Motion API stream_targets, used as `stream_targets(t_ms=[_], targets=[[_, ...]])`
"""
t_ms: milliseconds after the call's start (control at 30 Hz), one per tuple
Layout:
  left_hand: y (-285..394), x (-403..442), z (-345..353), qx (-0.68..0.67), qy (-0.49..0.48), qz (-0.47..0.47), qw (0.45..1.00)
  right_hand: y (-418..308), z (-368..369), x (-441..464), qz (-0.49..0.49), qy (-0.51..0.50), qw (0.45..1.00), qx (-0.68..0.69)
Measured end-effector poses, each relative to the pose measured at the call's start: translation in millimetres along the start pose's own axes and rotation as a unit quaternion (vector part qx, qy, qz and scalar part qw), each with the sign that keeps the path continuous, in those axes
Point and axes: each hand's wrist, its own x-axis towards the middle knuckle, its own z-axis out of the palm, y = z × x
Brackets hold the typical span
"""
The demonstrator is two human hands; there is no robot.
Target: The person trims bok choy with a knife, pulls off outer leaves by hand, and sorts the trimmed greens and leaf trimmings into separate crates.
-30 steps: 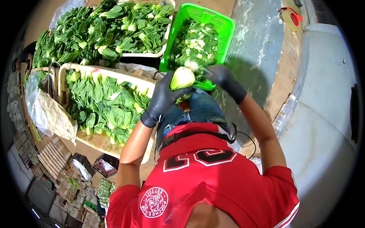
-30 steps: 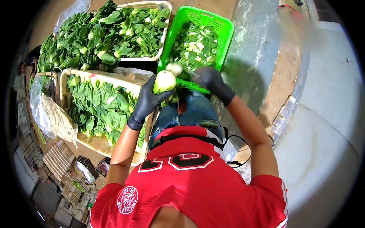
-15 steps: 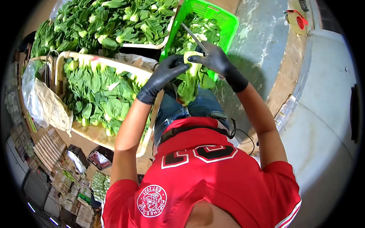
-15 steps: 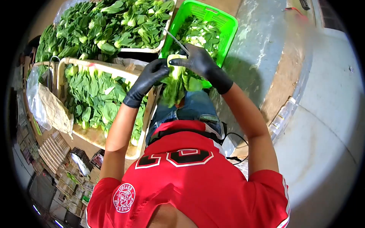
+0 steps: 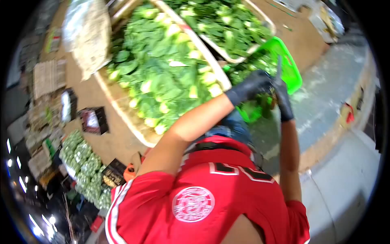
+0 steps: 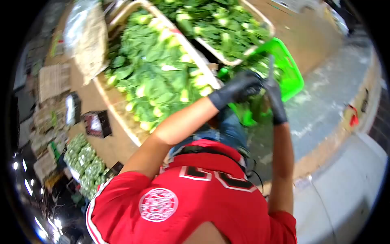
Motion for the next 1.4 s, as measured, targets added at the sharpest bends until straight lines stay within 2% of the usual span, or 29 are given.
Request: stream_targets(t_ms=[67,100,133,167,233,267,300,367,433,500,567,600,633,700,767,833,900,967,1000,1033,1067,1100,1167,1200,1233,1267,1300,1333,1400], targets=[[18.5,-1.7,-1.9,0.027,0.114,0.052,0.992,14.3,-19.9,-5.4,-0.002,0.003,0.999,-0.034],[29.1,-7.5,-24.4,0.075,0.147,0.028,0.986,-2.5,-31.4,-21.4,0.040,0.047,0.998,-0.025],[45.1,-24.7,-44.8,0.165,0.174,0.123,0.963,19.3,-51.6,-30.3,0.052,0.086,0.986,-0.132],[56.4,-43.7,-69.8,0.118,0.187,0.153,0.963,42.0,-74.4,-31.8,0.063,0.118,0.963,-0.236],[76.3,-68.8,-93.3,0.268,0.287,0.143,0.909,90.5,-95.7,-37.7,0.045,0.146,0.957,-0.247],[77.1,-74.0,-97.8,0.329,0.274,0.174,0.887,111.9,-102.5,-34.2,0.033,0.159,0.954,-0.251],[69.9,-74.9,-102.3,0.355,0.279,0.149,0.880,128.9,-99.0,-30.5,0.013,0.161,0.939,-0.303],[54.3,-61.9,-98.0,0.532,0.204,0.161,0.806,172.6,-80.0,-12.7,0.038,0.174,0.917,-0.357],[33.8,-40.1,-93.5,0.655,0.092,0.171,0.730,254.5,-49.8,14.2,0.089,0.116,0.972,-0.185],[18.9,-21.2,-91.5,0.759,0.031,0.133,0.637,256.6,-8.8,43.9,0.307,0.036,0.942,-0.133],[16.3,-22.8,-90.7,0.761,0.016,0.059,0.646,332.4,45.0,68.3,0.356,0.063,0.932,-0.015],[14.6,-28.8,-95.4,0.777,0.004,0.065,0.626,417.4,86.6,69.9,0.185,0.155,0.970,-0.020],[15.2,-32.6,-99.2,0.789,-0.008,0.014,0.614,402.7,100.1,90.8,0.319,0.061,0.941,-0.099],[12.4,-25.9,-109.3,0.808,-0.041,-0.015,0.587,505.2,168.2,109.7,0.111,0.123,0.986,0.014],[5.3,-9.4,-121.1,0.818,-0.074,-0.036,0.569,512.5,212.1,149.1,0.171,0.128,0.977,-0.001],[-2.2,6.2,-132.0,0.822,-0.100,-0.054,0.557,541.5,266.4,183.7,0.168,0.158,0.963,0.140],[-7.6,17.7,-141.7,0.822,-0.119,-0.071,0.552,582.1,317.0,205.0,0.101,0.126,0.967,0.197],[-9.3,22.5,-146.8,0.819,-0.130,-0.085,0.553,595.3,341.8,214.5,0.104,0.038,0.993,0.033],[-9.4,23.1,-147.8,0.817,-0.131,-0.088,0.554,600.1,359.6,214.8,0.071,0.104,0.992,-0.005],[-6.3,21.8,-147.1,0.816,-0.131,-0.088,0.557,568.4,340.2,211.5,0.012,0.149,0.981,-0.124],[-3.7,19.2,-145.1,0.813,-0.127,-0.085,0.562,545.3,327.7,201.1,0.117,0.140,0.983,0.035],[1.0,13.0,-141.0,0.811,-0.121,-0.074,0.567,525.1,306.0,189.4,0.216,0.129,0.951,0.182],[10.4,-0.4,-129.6,0.808,-0.099,-0.044,0.579,512.6,265.0,140.3,0.249,0.153,0.941,0.172],[15.2,-8.6,-124.5,0.807,-0.085,-0.023,0.584,482.7,221.3,115.5,0.300,0.081,0.949,0.061],[17.8,-15.8,-119.4,0.806,-0.072,-0.001,0.587,420.3,182.9,104.0,0.126,0.148,0.980,0.050],[18.8,-20.4,-115.9,0.805,-0.058,0.024,0.590,404.8,154.9,85.6,0.102,0.107,0.981,0.126],[18.3,-23.0,-113.7,0.801,-0.047,0.055,0.594,358.2,117.4,78.3,0.064,0.060,0.996,0.006],[16.0,-25.6,-111.0,0.793,-0.035,0.089,0.602,341.6,92.1,63.9,0.128,0.035,0.991,-0.017],[10.7,-35.4,-108.6,0.729,0.022,0.157,0.666,291.8,53.4,64.2,0.084,0.020,0.994,-0.065]])
